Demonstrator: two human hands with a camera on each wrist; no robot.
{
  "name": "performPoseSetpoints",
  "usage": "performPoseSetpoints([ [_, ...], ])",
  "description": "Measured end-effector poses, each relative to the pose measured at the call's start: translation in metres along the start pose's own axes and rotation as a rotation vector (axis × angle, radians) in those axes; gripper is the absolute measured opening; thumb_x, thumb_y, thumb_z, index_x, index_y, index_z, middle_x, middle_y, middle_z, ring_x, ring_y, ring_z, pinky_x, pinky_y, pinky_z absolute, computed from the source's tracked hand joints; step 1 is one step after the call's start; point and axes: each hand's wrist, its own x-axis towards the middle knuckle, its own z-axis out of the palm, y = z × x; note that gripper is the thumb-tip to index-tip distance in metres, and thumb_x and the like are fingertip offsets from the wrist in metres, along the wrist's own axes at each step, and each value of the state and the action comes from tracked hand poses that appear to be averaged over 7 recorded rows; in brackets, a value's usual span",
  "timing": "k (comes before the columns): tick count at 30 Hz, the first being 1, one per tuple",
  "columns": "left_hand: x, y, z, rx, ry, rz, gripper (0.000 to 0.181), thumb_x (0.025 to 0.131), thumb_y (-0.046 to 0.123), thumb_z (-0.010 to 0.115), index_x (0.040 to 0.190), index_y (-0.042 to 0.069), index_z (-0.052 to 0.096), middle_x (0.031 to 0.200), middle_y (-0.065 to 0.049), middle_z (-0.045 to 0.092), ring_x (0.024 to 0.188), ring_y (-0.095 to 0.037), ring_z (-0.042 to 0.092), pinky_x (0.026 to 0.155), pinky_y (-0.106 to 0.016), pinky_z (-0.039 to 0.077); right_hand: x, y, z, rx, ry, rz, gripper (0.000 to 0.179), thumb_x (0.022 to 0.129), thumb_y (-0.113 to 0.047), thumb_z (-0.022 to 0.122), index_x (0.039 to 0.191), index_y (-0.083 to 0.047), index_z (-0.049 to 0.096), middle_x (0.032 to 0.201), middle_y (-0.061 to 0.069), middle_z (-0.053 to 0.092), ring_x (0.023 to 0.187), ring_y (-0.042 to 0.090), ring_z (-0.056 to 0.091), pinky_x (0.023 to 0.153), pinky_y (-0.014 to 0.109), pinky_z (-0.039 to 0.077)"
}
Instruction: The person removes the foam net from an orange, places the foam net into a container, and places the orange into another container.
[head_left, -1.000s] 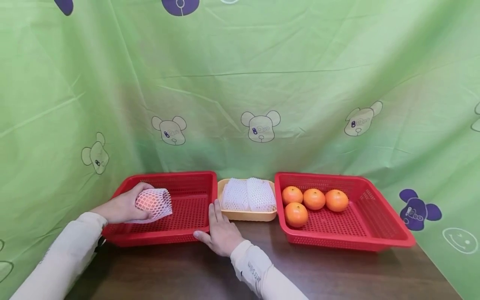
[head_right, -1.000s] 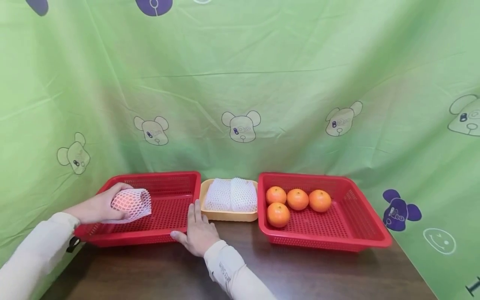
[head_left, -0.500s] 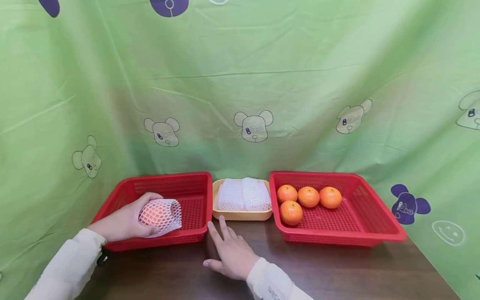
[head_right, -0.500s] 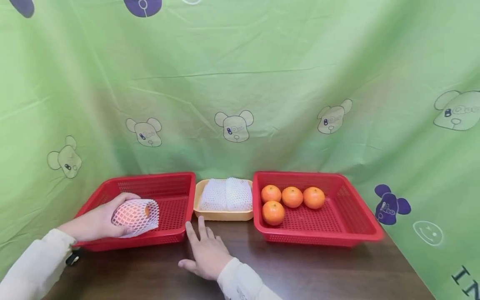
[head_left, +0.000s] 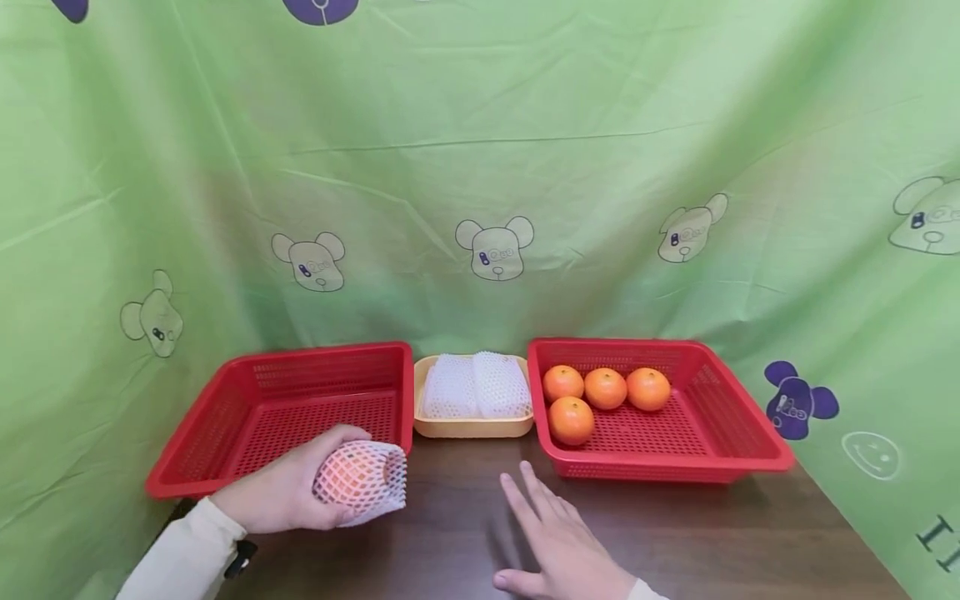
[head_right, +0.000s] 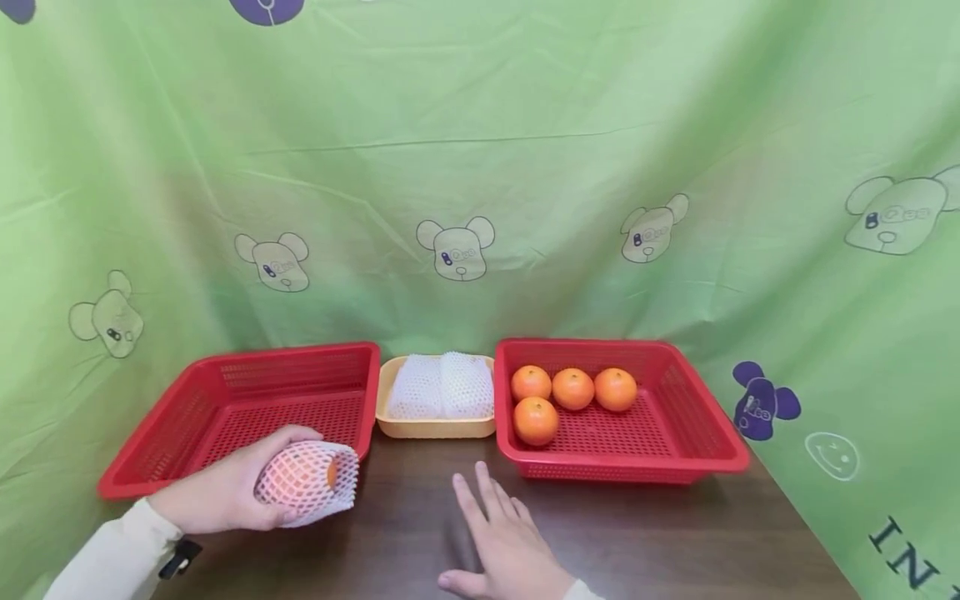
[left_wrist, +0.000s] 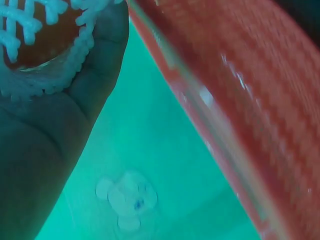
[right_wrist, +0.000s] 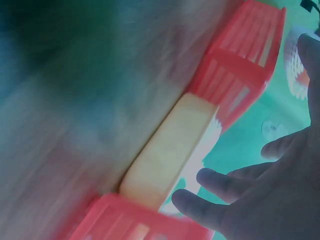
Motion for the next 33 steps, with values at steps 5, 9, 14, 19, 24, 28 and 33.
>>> performPoseSetpoints([
  [5,0.017,0.006,0.033,-0.083,-0.072,0.02,0.074,0.073,0.034,0.087,0.134,0.029,0.045,0.121,0.007,0.058,0.106,-0.014,0.06,0.085,-0.034,0.054,-0.027,0.014,-0.01,0.006,0.033,0.049,0.105,0.082,-0.068,0.07,0.162,-0.017,0.025,0.162,0.023,0.023,0.139,0.043,0.038,0.099,0.066,0.04],
  [9,0.033,0.01,0.064,-0.07,-0.077,0.061,0.076,0.072,0.034,0.088,0.135,0.027,0.047,0.12,0.008,0.058,0.104,-0.011,0.06,0.087,-0.033,0.053,-0.043,0.021,-0.015,-0.041,0.071,0.053,0.104,0.082,-0.069,0.07,0.161,-0.016,0.027,0.16,0.025,0.028,0.135,0.041,0.044,0.094,0.064,0.045],
  [14,0.059,0.016,0.11,-0.066,-0.107,0.129,0.078,0.071,0.036,0.087,0.137,0.019,0.048,0.122,0.007,0.057,0.106,-0.006,0.059,0.093,-0.032,0.05,-0.053,0.027,-0.022,0.03,0.041,0.147,0.105,0.081,-0.067,0.072,0.16,-0.012,0.028,0.16,0.026,0.025,0.135,0.044,0.042,0.094,0.068,0.042],
  [19,0.076,0.022,0.148,0.001,-0.173,0.182,0.08,0.076,0.044,0.083,0.14,0.014,0.046,0.126,0.005,0.054,0.11,-0.004,0.054,0.094,-0.028,0.048,-0.053,0.023,-0.024,0.05,0.036,0.16,0.105,0.081,-0.068,0.071,0.16,-0.013,0.028,0.163,0.023,0.023,0.137,0.043,0.04,0.095,0.069,0.041],
  [24,0.081,0.023,0.156,0.044,-0.169,0.169,0.081,0.077,0.046,0.083,0.143,0.015,0.046,0.129,0.003,0.054,0.113,-0.007,0.054,0.096,-0.031,0.047,-0.041,0.008,-0.02,0.031,0.021,0.069,0.097,0.085,-0.067,0.068,0.16,-0.02,0.03,0.161,0.02,0.027,0.137,0.042,0.041,0.094,0.067,0.043],
  [28,0.081,0.024,0.16,0.067,-0.158,0.205,0.083,0.079,0.049,0.083,0.146,0.021,0.043,0.134,0.002,0.054,0.119,-0.009,0.053,0.1,-0.034,0.047,-0.032,-0.006,-0.011,0.064,0.015,0.029,0.089,0.088,-0.065,0.066,0.16,-0.026,0.031,0.161,0.02,0.029,0.134,0.043,0.044,0.092,0.068,0.044],
  [33,0.076,0.027,0.164,0.079,-0.166,0.181,0.095,0.079,0.056,0.081,0.154,0.018,0.036,0.144,-0.003,0.051,0.125,-0.016,0.053,0.101,-0.039,0.047,-0.028,-0.015,0.006,-0.011,0.067,-0.027,0.074,0.092,-0.062,0.062,0.153,-0.023,0.045,0.155,0.021,0.039,0.13,0.041,0.05,0.092,0.062,0.047],
])
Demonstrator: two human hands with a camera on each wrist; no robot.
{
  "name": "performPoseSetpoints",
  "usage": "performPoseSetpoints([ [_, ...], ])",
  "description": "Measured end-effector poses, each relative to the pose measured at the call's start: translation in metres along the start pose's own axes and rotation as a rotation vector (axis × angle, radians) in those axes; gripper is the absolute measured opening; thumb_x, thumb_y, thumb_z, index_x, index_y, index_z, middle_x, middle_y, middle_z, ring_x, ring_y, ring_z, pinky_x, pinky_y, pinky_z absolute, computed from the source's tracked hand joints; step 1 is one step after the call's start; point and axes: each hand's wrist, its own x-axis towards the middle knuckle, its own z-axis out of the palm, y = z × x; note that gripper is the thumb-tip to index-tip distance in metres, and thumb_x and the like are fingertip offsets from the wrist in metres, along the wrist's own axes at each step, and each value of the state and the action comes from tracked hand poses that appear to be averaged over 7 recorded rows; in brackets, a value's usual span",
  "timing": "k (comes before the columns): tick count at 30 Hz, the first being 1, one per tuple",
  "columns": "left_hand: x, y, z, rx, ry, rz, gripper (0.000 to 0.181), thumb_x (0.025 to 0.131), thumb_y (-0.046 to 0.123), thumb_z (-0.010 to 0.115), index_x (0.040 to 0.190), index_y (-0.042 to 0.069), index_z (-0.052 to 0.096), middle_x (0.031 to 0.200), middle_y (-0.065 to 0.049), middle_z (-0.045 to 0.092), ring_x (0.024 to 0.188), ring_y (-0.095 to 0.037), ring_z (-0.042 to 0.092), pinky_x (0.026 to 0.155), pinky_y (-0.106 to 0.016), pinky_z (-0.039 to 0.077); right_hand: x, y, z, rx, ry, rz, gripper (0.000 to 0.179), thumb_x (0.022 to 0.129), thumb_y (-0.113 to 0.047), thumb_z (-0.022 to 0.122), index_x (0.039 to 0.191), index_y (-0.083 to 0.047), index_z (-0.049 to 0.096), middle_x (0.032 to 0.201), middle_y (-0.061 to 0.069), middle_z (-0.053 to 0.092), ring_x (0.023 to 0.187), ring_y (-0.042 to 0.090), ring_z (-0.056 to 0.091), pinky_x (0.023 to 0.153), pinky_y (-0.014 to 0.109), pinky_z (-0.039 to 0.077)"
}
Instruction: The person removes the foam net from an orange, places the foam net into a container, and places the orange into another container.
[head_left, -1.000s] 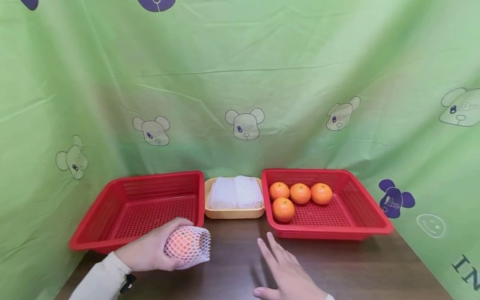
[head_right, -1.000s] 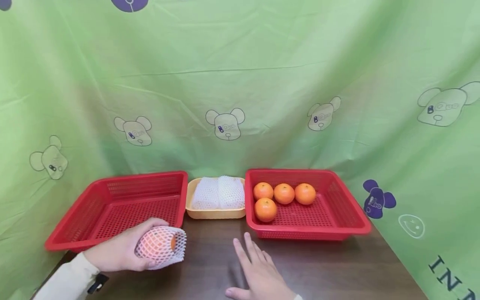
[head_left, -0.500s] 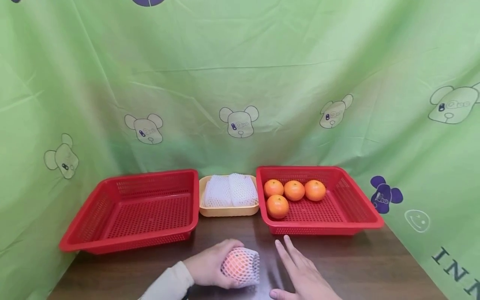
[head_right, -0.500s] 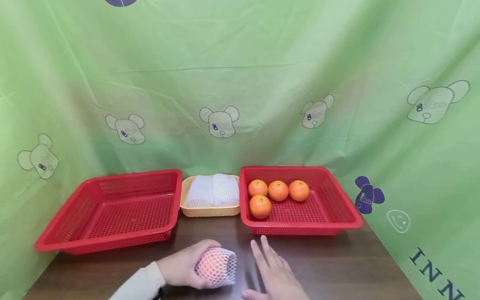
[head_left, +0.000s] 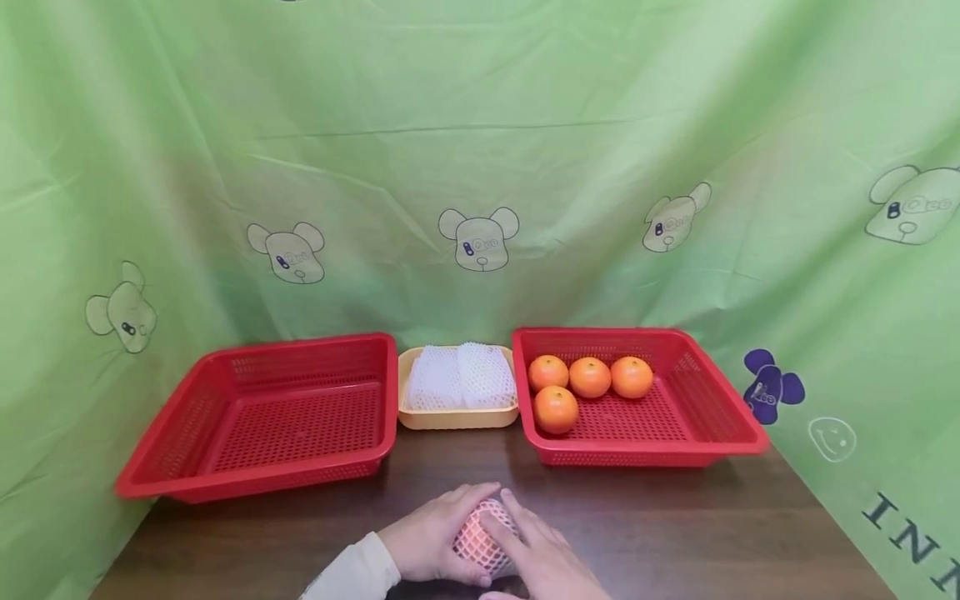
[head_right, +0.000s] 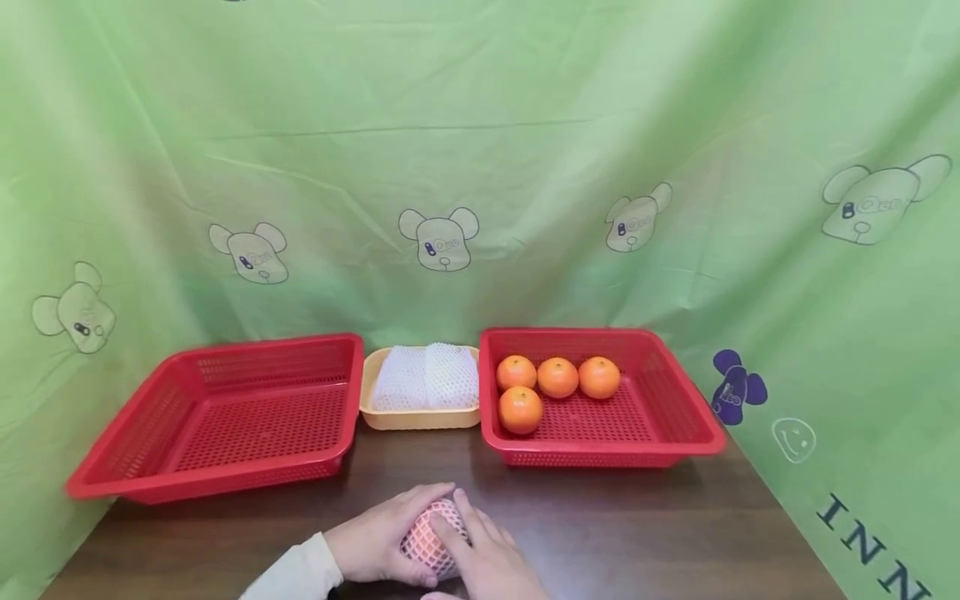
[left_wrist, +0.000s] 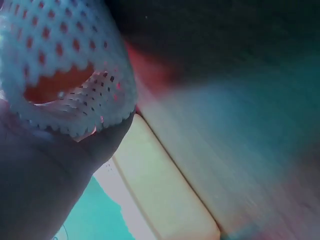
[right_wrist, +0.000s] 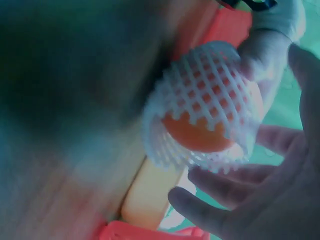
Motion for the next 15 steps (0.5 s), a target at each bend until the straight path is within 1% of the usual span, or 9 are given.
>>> performPoseSetpoints([
  [2,-0.004,-0.001,-0.002,-0.025,-0.018,-0.048,0.099,0.079,0.059,0.08,0.156,0.017,0.034,0.147,-0.004,0.049,0.128,-0.018,0.052,0.103,-0.041,0.046,-0.001,-0.002,0.005,-0.027,0.018,0.003,0.069,0.093,-0.062,0.061,0.15,-0.024,0.05,0.152,0.022,0.042,0.128,0.041,0.052,0.091,0.06,0.049],
  [3,-0.007,-0.002,-0.005,-0.037,-0.025,-0.078,0.099,0.078,0.06,0.08,0.155,0.016,0.035,0.147,-0.004,0.049,0.128,-0.018,0.052,0.103,-0.041,0.046,-0.002,-0.002,0.007,-0.022,0.021,0.017,0.068,0.093,-0.061,0.062,0.149,-0.026,0.05,0.152,0.023,0.043,0.127,0.042,0.052,0.09,0.061,0.049],
  [4,-0.01,-0.004,-0.007,-0.047,-0.029,-0.103,0.097,0.078,0.059,0.08,0.154,0.016,0.037,0.145,-0.003,0.051,0.126,-0.017,0.053,0.102,-0.041,0.046,-0.002,-0.002,0.008,-0.012,0.023,0.027,0.066,0.093,-0.06,0.062,0.149,-0.027,0.05,0.151,0.024,0.043,0.127,0.042,0.052,0.09,0.061,0.049],
  [6,-0.015,-0.008,-0.012,-0.091,-0.039,-0.152,0.087,0.079,0.055,0.082,0.148,0.019,0.044,0.138,0.001,0.056,0.12,-0.012,0.055,0.1,-0.039,0.047,-0.002,0.0,0.01,0.018,0.008,0.049,0.066,0.093,-0.057,0.064,0.151,-0.03,0.048,0.152,0.026,0.041,0.126,0.044,0.052,0.088,0.063,0.049],
  [8,-0.02,-0.012,-0.017,-0.116,-0.036,-0.17,0.077,0.079,0.051,0.083,0.142,0.021,0.05,0.131,0.006,0.06,0.115,-0.008,0.057,0.098,-0.036,0.048,-0.003,0.005,0.01,0.052,0.019,0.065,0.07,0.091,-0.051,0.07,0.151,-0.025,0.047,0.149,0.027,0.043,0.124,0.044,0.053,0.087,0.063,0.05],
  [10,-0.024,-0.015,-0.019,-0.136,-0.035,-0.166,0.069,0.08,0.049,0.083,0.137,0.023,0.054,0.125,0.009,0.062,0.112,-0.006,0.058,0.096,-0.034,0.048,-0.004,0.012,0.01,0.061,0.062,0.069,0.07,0.086,-0.042,0.078,0.145,-0.015,0.052,0.138,0.022,0.053,0.116,0.035,0.058,0.083,0.055,0.053],
  [12,-0.027,-0.017,-0.021,-0.141,-0.031,-0.151,0.067,0.08,0.048,0.083,0.136,0.023,0.056,0.123,0.01,0.063,0.112,-0.005,0.058,0.097,-0.033,0.048,-0.005,0.019,0.011,0.05,0.139,0.008,0.058,0.08,-0.026,0.083,0.129,-0.007,0.06,0.119,0.01,0.06,0.102,0.023,0.062,0.077,0.042,0.055],
  [14,-0.029,-0.017,-0.022,-0.13,-0.026,-0.143,0.066,0.081,0.047,0.083,0.135,0.021,0.057,0.122,0.011,0.064,0.111,-0.004,0.058,0.096,-0.032,0.048,-0.004,0.025,0.013,0.044,0.231,-0.095,0.043,0.074,-0.007,0.082,0.113,-0.006,0.065,0.101,0.001,0.061,0.088,0.013,0.061,0.072,0.029,0.052],
  [15,-0.03,-0.018,-0.023,-0.127,-0.022,-0.14,0.065,0.08,0.046,0.083,0.134,0.021,0.058,0.12,0.011,0.064,0.109,-0.004,0.058,0.095,-0.032,0.049,-0.003,0.026,0.014,0.055,0.263,-0.14,0.04,0.072,0.0,0.08,0.108,-0.008,0.066,0.098,-0.001,0.062,0.086,0.011,0.061,0.072,0.025,0.051],
])
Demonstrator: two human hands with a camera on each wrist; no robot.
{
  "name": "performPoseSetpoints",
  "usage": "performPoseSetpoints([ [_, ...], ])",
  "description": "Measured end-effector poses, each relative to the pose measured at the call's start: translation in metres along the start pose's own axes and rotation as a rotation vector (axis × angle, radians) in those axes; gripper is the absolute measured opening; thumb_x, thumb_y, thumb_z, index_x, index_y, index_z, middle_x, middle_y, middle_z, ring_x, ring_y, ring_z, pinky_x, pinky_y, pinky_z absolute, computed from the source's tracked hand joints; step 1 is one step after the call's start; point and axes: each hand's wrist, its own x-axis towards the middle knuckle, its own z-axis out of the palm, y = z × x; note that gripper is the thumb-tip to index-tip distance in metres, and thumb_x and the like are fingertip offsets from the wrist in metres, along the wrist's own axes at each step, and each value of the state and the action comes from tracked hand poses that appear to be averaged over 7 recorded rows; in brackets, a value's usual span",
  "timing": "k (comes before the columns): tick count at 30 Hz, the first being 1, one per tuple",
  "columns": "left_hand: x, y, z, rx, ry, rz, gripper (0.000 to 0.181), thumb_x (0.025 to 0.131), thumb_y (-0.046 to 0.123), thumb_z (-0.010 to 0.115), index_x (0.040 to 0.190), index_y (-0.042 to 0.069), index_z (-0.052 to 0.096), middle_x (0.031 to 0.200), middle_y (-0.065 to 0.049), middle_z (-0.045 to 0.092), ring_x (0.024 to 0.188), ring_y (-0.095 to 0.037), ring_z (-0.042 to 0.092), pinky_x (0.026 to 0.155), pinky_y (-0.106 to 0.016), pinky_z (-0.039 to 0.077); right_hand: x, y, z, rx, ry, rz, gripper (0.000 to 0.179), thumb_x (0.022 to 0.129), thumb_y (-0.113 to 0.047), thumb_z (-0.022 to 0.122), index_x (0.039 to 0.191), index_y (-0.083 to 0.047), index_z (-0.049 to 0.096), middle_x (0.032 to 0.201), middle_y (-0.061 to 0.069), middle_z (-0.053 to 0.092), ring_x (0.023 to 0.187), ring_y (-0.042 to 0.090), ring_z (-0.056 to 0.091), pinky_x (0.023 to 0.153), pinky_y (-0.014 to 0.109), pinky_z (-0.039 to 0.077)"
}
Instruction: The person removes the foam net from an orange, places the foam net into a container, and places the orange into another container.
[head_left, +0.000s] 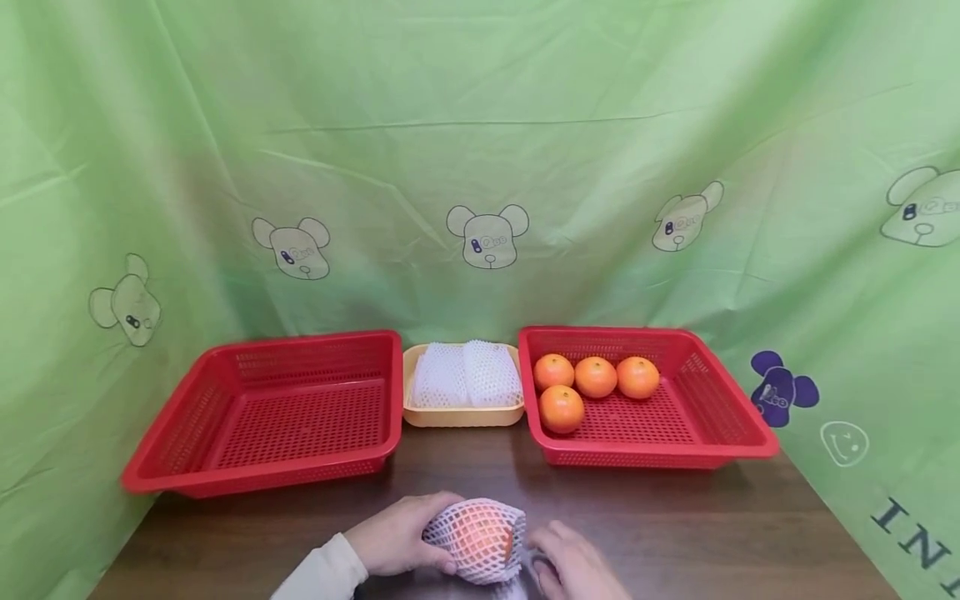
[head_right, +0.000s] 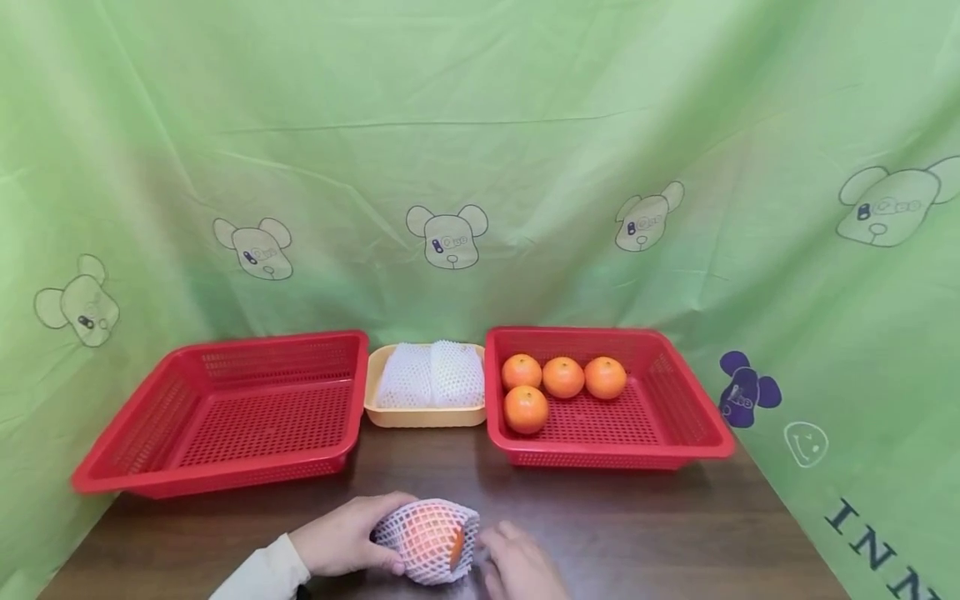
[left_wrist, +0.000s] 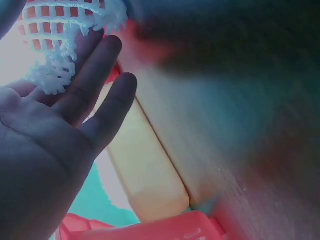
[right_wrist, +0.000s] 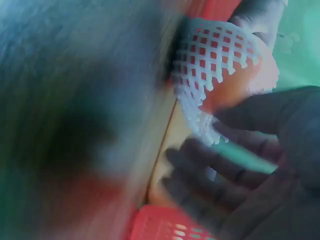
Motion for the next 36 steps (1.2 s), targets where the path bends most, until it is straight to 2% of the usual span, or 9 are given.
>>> performPoseSetpoints([
  [3,0.001,0.0,0.001,-0.005,0.022,0.03,0.061,0.08,0.04,0.085,0.132,0.019,0.061,0.114,0.012,0.066,0.102,-0.002,0.06,0.09,-0.03,0.05,0.006,-0.001,0.003,0.069,0.042,-0.058,0.039,0.076,0.008,0.076,0.11,-0.01,0.07,0.102,-0.001,0.067,0.09,0.011,0.065,0.077,0.023,0.053],
  [7,0.005,0.002,0.003,-0.039,0.039,0.055,0.054,0.08,0.032,0.084,0.128,0.019,0.064,0.107,0.015,0.067,0.094,0.001,0.059,0.084,-0.026,0.05,0.019,-0.011,0.005,0.16,-0.113,0.156,0.043,0.087,-0.018,0.078,0.126,-0.007,0.066,0.123,0.007,0.065,0.111,0.022,0.063,0.092,0.038,0.053],
  [12,0.005,0.002,0.004,-0.087,0.021,0.013,0.046,0.081,0.015,0.082,0.124,0.019,0.066,0.101,0.017,0.065,0.09,0.0,0.058,0.083,-0.027,0.049,0.027,-0.015,0.009,0.271,-0.349,0.364,0.066,0.081,-0.031,0.082,0.135,-0.002,0.057,0.133,0.013,0.055,0.119,0.026,0.056,0.1,0.041,0.047],
  [17,0.001,-0.003,0.0,-0.175,0.076,-0.015,0.028,0.084,0.009,0.078,0.104,0.022,0.064,0.088,0.015,0.061,0.083,-0.004,0.057,0.076,-0.027,0.048,0.026,-0.011,0.004,0.339,-0.332,0.47,0.079,0.076,-0.03,0.085,0.141,-0.001,0.049,0.141,0.018,0.05,0.123,0.033,0.052,0.103,0.043,0.045],
  [20,-0.005,-0.001,-0.011,-0.229,0.127,-0.02,0.02,0.085,0.015,0.08,0.095,0.022,0.063,0.083,0.012,0.061,0.079,-0.006,0.057,0.07,-0.026,0.047,0.024,-0.006,-0.006,0.352,-0.317,0.508,0.082,0.077,-0.037,0.086,0.142,-0.006,0.046,0.134,0.009,0.053,0.115,0.023,0.054,0.097,0.038,0.047],
  [24,-0.007,0.01,-0.035,-0.224,0.197,0.077,0.017,0.086,0.016,0.079,0.094,0.022,0.065,0.087,0.01,0.061,0.081,-0.008,0.057,0.07,-0.027,0.049,0.015,0.001,-0.022,0.335,-0.338,0.555,0.08,0.078,-0.045,0.084,0.14,-0.009,0.047,0.129,0.003,0.054,0.108,0.018,0.055,0.089,0.036,0.049],
  [28,0.003,0.025,-0.073,-0.118,0.201,0.137,0.021,0.086,0.005,0.074,0.095,0.022,0.068,0.092,0.009,0.061,0.086,-0.011,0.057,0.074,-0.029,0.051,0.006,0.005,-0.034,0.332,-0.365,0.606,0.08,0.079,-0.048,0.082,0.14,-0.009,0.047,0.133,0.004,0.052,0.11,0.022,0.054,0.091,0.041,0.049],
  [32,0.03,0.041,-0.123,-0.011,0.118,0.035,0.023,0.085,-0.003,0.065,0.095,0.016,0.07,0.09,0.002,0.064,0.082,-0.017,0.059,0.067,-0.032,0.054,-0.003,0.008,-0.039,0.344,-0.372,0.639,0.082,0.08,-0.05,0.081,0.142,-0.01,0.047,0.136,0.005,0.051,0.114,0.024,0.052,0.092,0.046,0.048],
  [36,0.079,0.047,-0.165,0.237,0.106,-0.073,0.032,0.081,-0.004,0.054,0.106,0.007,0.07,0.099,-0.01,0.067,0.085,-0.025,0.06,0.068,-0.037,0.052,-0.009,0.01,-0.039,0.348,-0.353,0.635,0.083,0.081,-0.05,0.08,0.144,-0.009,0.046,0.138,0.006,0.05,0.116,0.026,0.052,0.093,0.05,0.048],
])
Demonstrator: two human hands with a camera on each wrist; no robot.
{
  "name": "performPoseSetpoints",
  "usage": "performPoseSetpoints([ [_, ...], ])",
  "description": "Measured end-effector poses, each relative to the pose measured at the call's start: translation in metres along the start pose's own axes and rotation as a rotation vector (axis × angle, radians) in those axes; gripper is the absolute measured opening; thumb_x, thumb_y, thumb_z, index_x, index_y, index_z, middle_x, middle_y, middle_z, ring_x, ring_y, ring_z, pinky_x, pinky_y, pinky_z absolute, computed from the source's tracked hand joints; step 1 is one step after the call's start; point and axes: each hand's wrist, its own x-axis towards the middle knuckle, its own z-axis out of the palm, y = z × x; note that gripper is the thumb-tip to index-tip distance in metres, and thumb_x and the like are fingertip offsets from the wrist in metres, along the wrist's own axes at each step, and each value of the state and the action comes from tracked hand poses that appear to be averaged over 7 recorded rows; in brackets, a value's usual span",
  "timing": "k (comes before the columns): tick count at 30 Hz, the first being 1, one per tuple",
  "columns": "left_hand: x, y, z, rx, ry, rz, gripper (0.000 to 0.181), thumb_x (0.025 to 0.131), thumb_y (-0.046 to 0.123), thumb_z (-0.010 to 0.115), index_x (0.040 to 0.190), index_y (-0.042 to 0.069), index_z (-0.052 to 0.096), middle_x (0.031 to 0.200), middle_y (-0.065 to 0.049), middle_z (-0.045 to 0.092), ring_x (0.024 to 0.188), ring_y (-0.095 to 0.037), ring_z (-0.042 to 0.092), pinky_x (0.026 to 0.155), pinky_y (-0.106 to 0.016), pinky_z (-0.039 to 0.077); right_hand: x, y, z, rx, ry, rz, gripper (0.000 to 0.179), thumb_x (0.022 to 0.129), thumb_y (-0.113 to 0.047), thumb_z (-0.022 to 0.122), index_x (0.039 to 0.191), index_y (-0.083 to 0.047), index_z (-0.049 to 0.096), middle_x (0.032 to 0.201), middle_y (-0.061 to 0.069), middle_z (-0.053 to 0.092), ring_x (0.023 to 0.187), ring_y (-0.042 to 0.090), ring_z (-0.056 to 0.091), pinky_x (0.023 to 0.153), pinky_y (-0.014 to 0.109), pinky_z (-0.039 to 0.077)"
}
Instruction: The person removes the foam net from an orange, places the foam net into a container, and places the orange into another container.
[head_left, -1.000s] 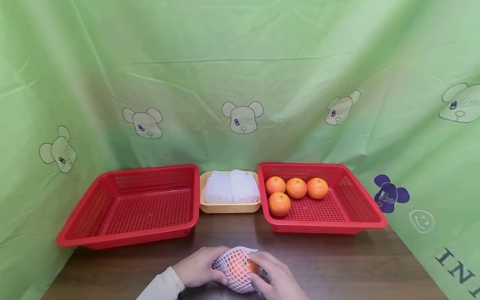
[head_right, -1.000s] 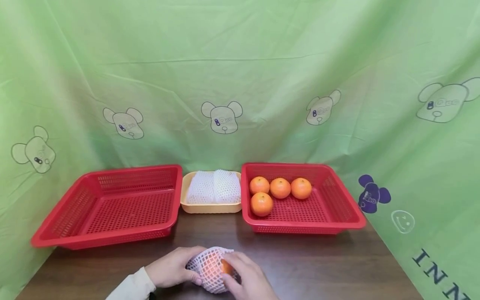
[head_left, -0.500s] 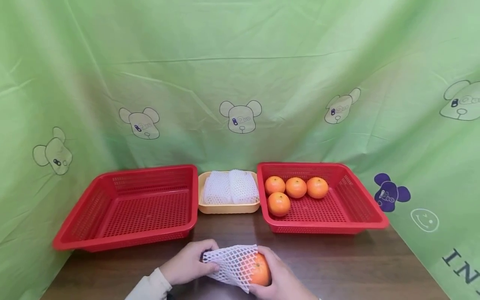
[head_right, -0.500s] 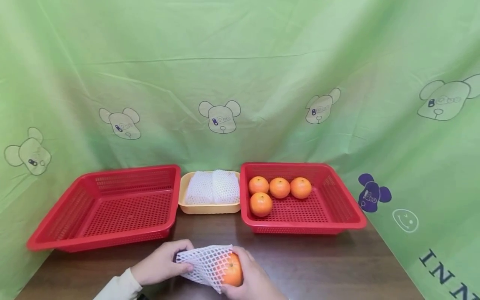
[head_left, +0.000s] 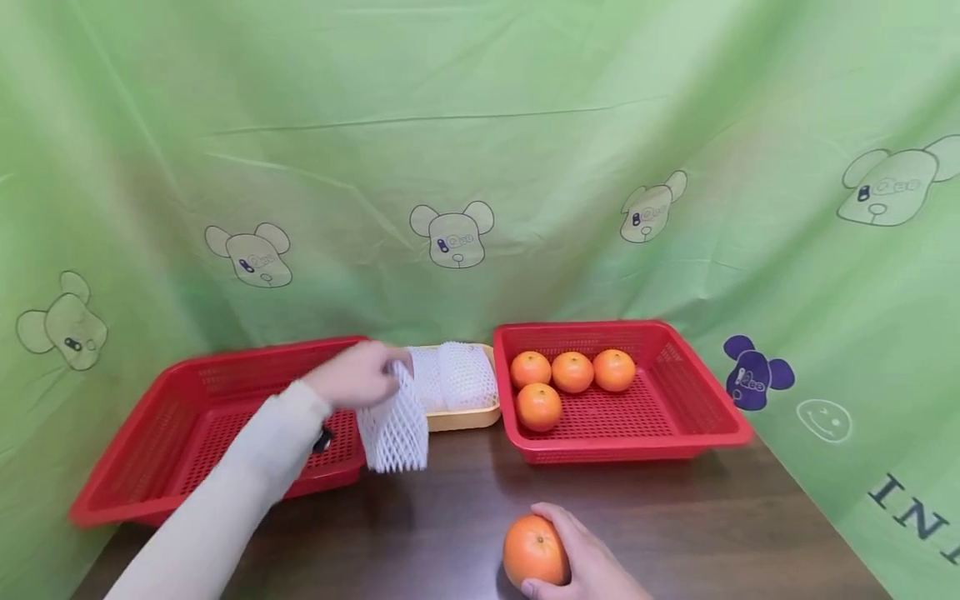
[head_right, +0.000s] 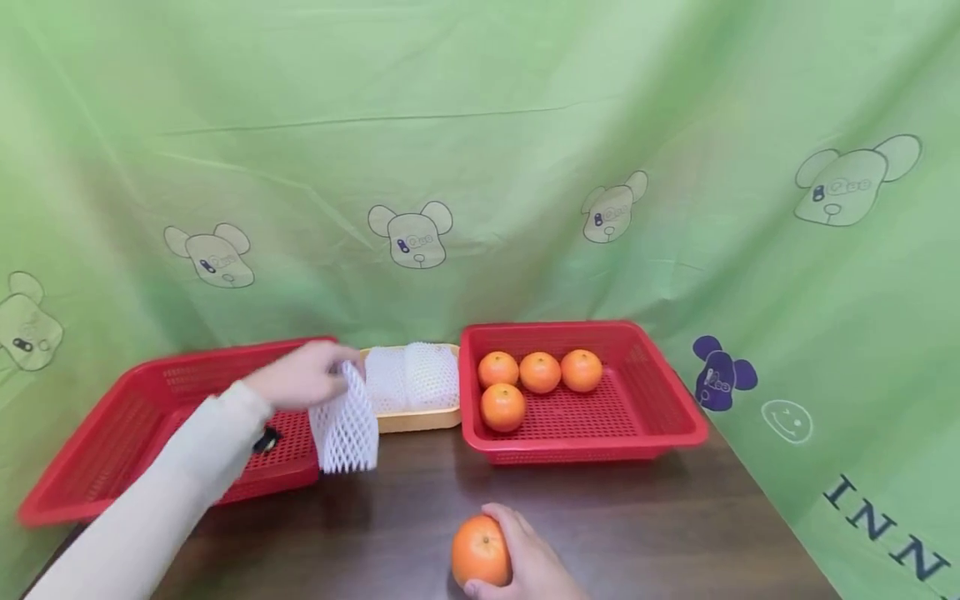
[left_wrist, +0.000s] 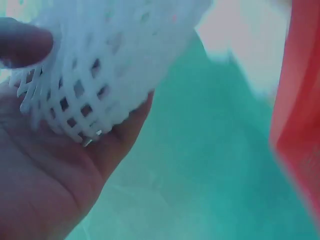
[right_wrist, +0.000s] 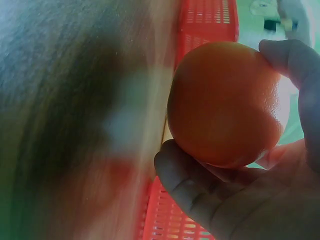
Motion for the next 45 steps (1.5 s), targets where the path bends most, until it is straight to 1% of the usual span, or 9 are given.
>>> performPoseSetpoints([
  [6,0.071,-0.019,-0.017,0.346,-0.041,-0.16,0.045,0.083,0.004,0.045,0.12,0.005,0.071,0.121,-0.014,0.068,0.105,-0.029,0.062,0.083,-0.045,0.051,0.0,-0.003,0.002,0.063,-0.043,0.041,0.083,0.082,-0.048,0.079,0.145,-0.009,0.044,0.137,0.007,0.049,0.114,0.028,0.05,0.092,0.052,0.047],
  [11,0.097,-0.039,-0.007,0.384,-0.098,-0.314,0.02,0.089,0.009,0.052,0.093,0.005,0.071,0.097,-0.011,0.068,0.088,-0.027,0.061,0.074,-0.043,0.051,-0.001,-0.006,0.003,0.081,-0.045,0.057,0.083,0.081,-0.047,0.08,0.146,-0.01,0.044,0.136,0.006,0.05,0.112,0.028,0.051,0.091,0.053,0.047],
  [14,0.106,-0.054,0.008,0.375,-0.144,-0.4,0.011,0.089,0.009,0.056,0.082,0.006,0.064,0.088,-0.011,0.064,0.085,-0.028,0.056,0.084,-0.048,0.047,-0.003,-0.007,0.004,0.067,-0.035,0.043,0.082,0.081,-0.047,0.079,0.146,-0.01,0.045,0.136,0.005,0.05,0.112,0.026,0.051,0.092,0.051,0.047],
  [17,0.112,-0.069,0.026,0.425,-0.143,-0.462,0.013,0.092,0.012,0.06,0.097,0.004,0.068,0.108,-0.018,0.066,0.106,-0.037,0.057,0.1,-0.06,0.036,-0.004,-0.008,0.004,0.046,-0.022,0.031,0.082,0.081,-0.05,0.079,0.145,-0.01,0.046,0.136,0.005,0.05,0.113,0.025,0.052,0.093,0.05,0.047],
  [21,0.116,-0.072,0.041,0.488,-0.098,-0.488,0.045,0.096,0.02,0.06,0.137,0.001,0.057,0.139,-0.029,0.051,0.132,-0.05,0.041,0.107,-0.069,0.024,-0.007,-0.008,0.002,0.018,0.003,0.029,0.084,0.082,-0.054,0.078,0.145,-0.009,0.046,0.137,0.006,0.051,0.117,0.026,0.052,0.094,0.052,0.046],
  [24,0.114,-0.058,0.043,0.49,-0.057,-0.474,0.05,0.098,0.021,0.056,0.143,0.0,0.051,0.14,-0.03,0.048,0.133,-0.049,0.04,0.107,-0.067,0.026,-0.009,-0.006,-0.001,0.022,0.006,0.051,0.084,0.082,-0.054,0.078,0.145,-0.009,0.046,0.138,0.008,0.05,0.119,0.029,0.052,0.096,0.056,0.045],
  [32,0.106,0.008,0.047,0.483,0.103,-0.34,0.06,0.091,0.016,0.061,0.148,0.003,0.046,0.142,-0.027,0.048,0.131,-0.046,0.043,0.11,-0.065,0.025,-0.022,0.005,-0.018,-0.004,0.074,0.113,0.088,0.08,-0.048,0.082,0.148,-0.009,0.044,0.142,0.013,0.049,0.12,0.031,0.052,0.096,0.059,0.045],
  [39,0.096,0.064,0.108,0.288,0.092,-0.103,0.06,0.096,0.04,0.064,0.142,0.005,0.053,0.134,-0.02,0.058,0.127,-0.04,0.051,0.101,-0.058,0.041,-0.038,0.017,-0.033,-0.179,0.279,-0.043,0.079,0.078,-0.042,0.086,0.14,-0.008,0.052,0.134,0.006,0.056,0.11,0.018,0.058,0.091,0.039,0.051],
  [45,0.078,0.096,0.157,0.302,0.069,-0.173,0.108,0.088,0.077,0.053,0.156,-0.004,0.03,0.158,-0.029,0.028,0.147,-0.046,0.023,0.115,-0.055,0.026,-0.054,0.02,-0.042,-0.222,0.357,-0.029,0.077,0.076,-0.039,0.087,0.139,-0.01,0.054,0.131,0.004,0.058,0.104,0.013,0.059,0.086,0.036,0.052],
])
